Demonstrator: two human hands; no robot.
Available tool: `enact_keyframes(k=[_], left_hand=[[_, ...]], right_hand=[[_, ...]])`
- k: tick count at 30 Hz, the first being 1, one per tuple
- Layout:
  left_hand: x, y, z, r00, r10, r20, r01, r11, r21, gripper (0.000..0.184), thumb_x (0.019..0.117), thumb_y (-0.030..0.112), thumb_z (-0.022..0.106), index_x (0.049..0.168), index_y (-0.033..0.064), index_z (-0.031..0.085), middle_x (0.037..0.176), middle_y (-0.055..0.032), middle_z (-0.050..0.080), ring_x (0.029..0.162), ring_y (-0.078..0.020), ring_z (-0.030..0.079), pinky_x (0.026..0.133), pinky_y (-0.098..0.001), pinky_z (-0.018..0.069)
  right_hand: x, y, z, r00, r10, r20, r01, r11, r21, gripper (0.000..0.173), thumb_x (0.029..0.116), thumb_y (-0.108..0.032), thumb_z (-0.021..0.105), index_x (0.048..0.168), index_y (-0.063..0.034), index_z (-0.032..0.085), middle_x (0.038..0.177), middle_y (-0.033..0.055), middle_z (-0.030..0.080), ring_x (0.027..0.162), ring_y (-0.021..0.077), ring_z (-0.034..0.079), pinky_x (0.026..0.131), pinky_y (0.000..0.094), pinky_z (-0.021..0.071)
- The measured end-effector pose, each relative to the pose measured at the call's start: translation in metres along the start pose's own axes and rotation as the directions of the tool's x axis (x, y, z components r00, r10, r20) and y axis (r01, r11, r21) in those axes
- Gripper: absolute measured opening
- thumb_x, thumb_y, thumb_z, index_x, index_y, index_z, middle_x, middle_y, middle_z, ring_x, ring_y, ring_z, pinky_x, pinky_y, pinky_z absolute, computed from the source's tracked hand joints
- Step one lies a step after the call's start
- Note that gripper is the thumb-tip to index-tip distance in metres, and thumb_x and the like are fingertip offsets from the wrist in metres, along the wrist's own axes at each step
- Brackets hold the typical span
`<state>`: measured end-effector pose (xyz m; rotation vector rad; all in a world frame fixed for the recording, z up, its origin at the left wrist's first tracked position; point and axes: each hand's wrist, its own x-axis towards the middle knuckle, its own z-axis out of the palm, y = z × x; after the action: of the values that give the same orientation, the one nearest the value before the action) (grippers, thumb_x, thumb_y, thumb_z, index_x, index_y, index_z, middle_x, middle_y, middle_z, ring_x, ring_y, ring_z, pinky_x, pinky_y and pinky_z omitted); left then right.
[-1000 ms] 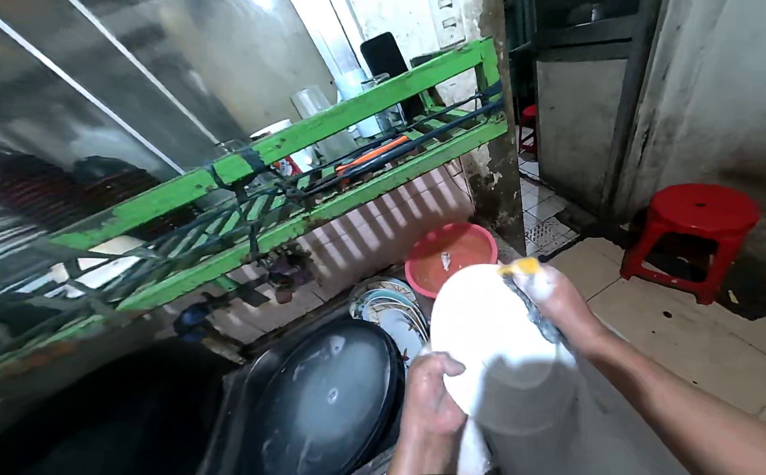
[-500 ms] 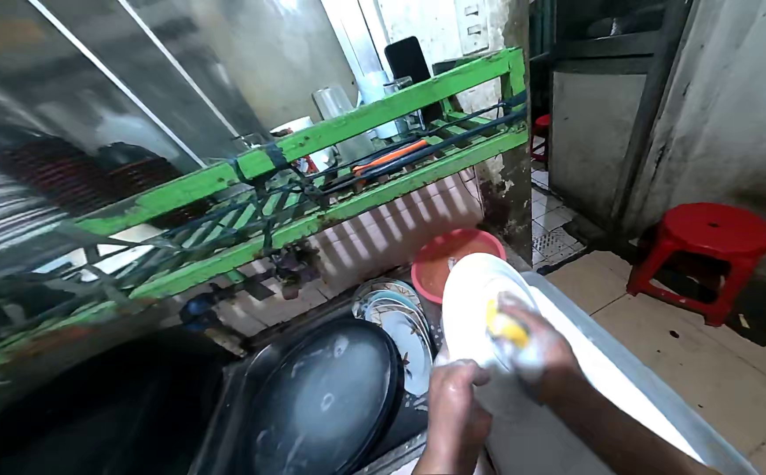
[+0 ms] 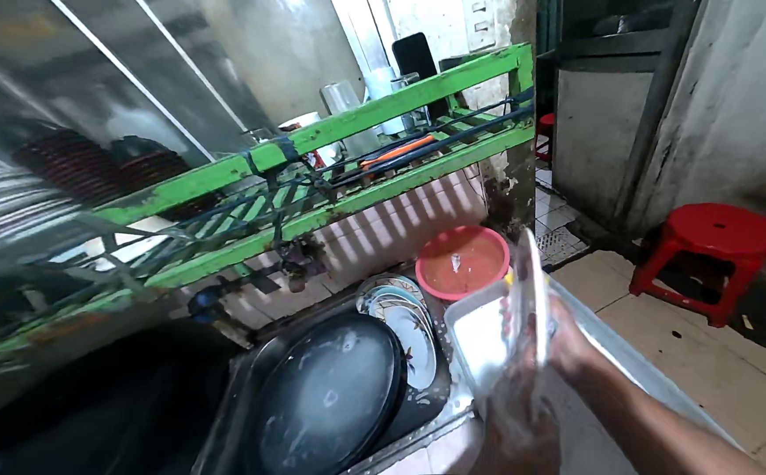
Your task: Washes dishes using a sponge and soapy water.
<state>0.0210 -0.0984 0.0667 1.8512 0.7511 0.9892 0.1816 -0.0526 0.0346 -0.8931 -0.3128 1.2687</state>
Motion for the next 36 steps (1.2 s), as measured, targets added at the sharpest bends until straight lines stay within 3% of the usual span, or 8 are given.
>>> enact_keyframes(k=[4,7,10,13,17,21,29,36], left_hand=[[0.032,-0.070,0.008,0.811,0.574,0.110,-0.569,0.731,0.377,0.039,0.1063,0.018,0.042,0.132,-0.0053,0.061,0.140,-0.0223,0.061,0.141,-0.0300,0.050,0.121,-0.0424,0.0347],[0.040,-0.095,-0.016,0.956,0.283,-0.073,-0.235,0.893,0.383,0.041,0.0948,0.007,0.053,0.130,-0.0138,0.061,0.131,-0.0250,0.065,0.127,-0.0274,0.061,0.111,-0.0392,0.0466],[0.050,-0.121,-0.067,0.950,-0.126,-0.284,0.241,0.876,0.418,0.060,0.0892,-0.010,0.051,0.149,-0.0081,0.044,0.143,-0.0268,0.056,0.133,-0.0322,0.057,0.114,-0.0438,0.0429],[0.047,-0.179,-0.121,0.863,-0.376,-0.338,0.505,0.618,0.602,0.063,0.0955,-0.006,0.052,0.156,0.0040,0.039,0.146,-0.0209,0.056,0.131,-0.0350,0.059,0.111,-0.0505,0.0452],[0.068,-0.178,-0.126,0.877,-0.411,-0.248,0.463,0.587,0.665,0.053,0.1029,0.004,0.048,0.155,0.0054,0.042,0.146,-0.0211,0.056,0.131,-0.0354,0.058,0.113,-0.0498,0.0442],[0.102,-0.142,-0.046,0.935,-0.326,0.137,0.154,0.723,0.673,0.040,0.1060,0.015,0.046,0.143,0.0144,0.060,0.144,-0.0096,0.060,0.133,-0.0249,0.057,0.114,-0.0467,0.0452],[0.098,-0.075,0.009,0.497,-0.745,0.445,0.171,0.587,0.791,0.048,0.1071,0.012,0.043,0.152,-0.0063,0.038,0.155,-0.0280,0.042,0.145,-0.0398,0.041,0.118,-0.0524,0.0344],[0.127,-0.132,0.003,0.589,-0.686,0.427,0.061,0.565,0.823,0.035,0.1009,0.012,0.056,0.127,-0.0112,0.060,0.134,-0.0294,0.059,0.128,-0.0421,0.056,0.108,-0.0572,0.0440]], right_hand=[[-0.056,-0.004,0.049,0.983,0.174,0.053,-0.165,0.976,-0.139,0.034,0.1115,-0.005,0.022,0.126,0.0070,0.050,0.096,0.0086,0.061,0.083,0.0039,0.060,0.076,0.0160,0.0503],[-0.021,0.054,0.034,0.952,0.306,0.008,-0.305,0.951,-0.049,0.030,0.1110,-0.022,0.037,0.107,-0.0051,0.060,0.080,0.0060,0.066,0.068,0.0124,0.065,0.063,0.0300,0.0564],[-0.006,0.060,-0.001,0.954,0.295,0.048,-0.245,0.865,-0.438,0.036,0.1088,-0.030,0.049,0.131,-0.0025,0.055,0.103,0.0134,0.071,0.088,0.0243,0.073,0.076,0.0416,0.0626],[0.003,0.035,-0.031,0.979,0.205,-0.013,-0.066,0.252,-0.966,0.043,0.1059,-0.030,0.054,0.134,0.0020,0.059,0.126,0.0207,0.065,0.119,0.0296,0.062,0.103,0.0466,0.0481],[-0.007,0.025,-0.080,0.992,0.108,0.057,0.093,-0.371,-0.924,0.047,0.1032,-0.043,0.054,0.132,-0.0085,0.066,0.138,0.0221,0.060,0.136,0.0453,0.049,0.106,0.0659,0.0420],[-0.006,0.031,-0.091,0.989,0.145,0.016,0.076,-0.418,-0.905,0.045,0.1057,-0.038,0.051,0.138,-0.0079,0.062,0.145,0.0212,0.057,0.141,0.0445,0.045,0.108,0.0664,0.0420],[0.008,0.052,-0.115,0.992,0.025,0.121,0.122,-0.357,-0.926,0.052,0.1054,-0.038,0.049,0.134,0.0029,0.063,0.140,0.0300,0.058,0.135,0.0502,0.051,0.112,0.0654,0.0387],[0.010,0.042,-0.111,0.995,0.062,0.082,0.098,-0.322,-0.942,0.047,0.1073,-0.034,0.049,0.138,0.0004,0.060,0.143,0.0238,0.058,0.140,0.0418,0.048,0.118,0.0565,0.0357]])
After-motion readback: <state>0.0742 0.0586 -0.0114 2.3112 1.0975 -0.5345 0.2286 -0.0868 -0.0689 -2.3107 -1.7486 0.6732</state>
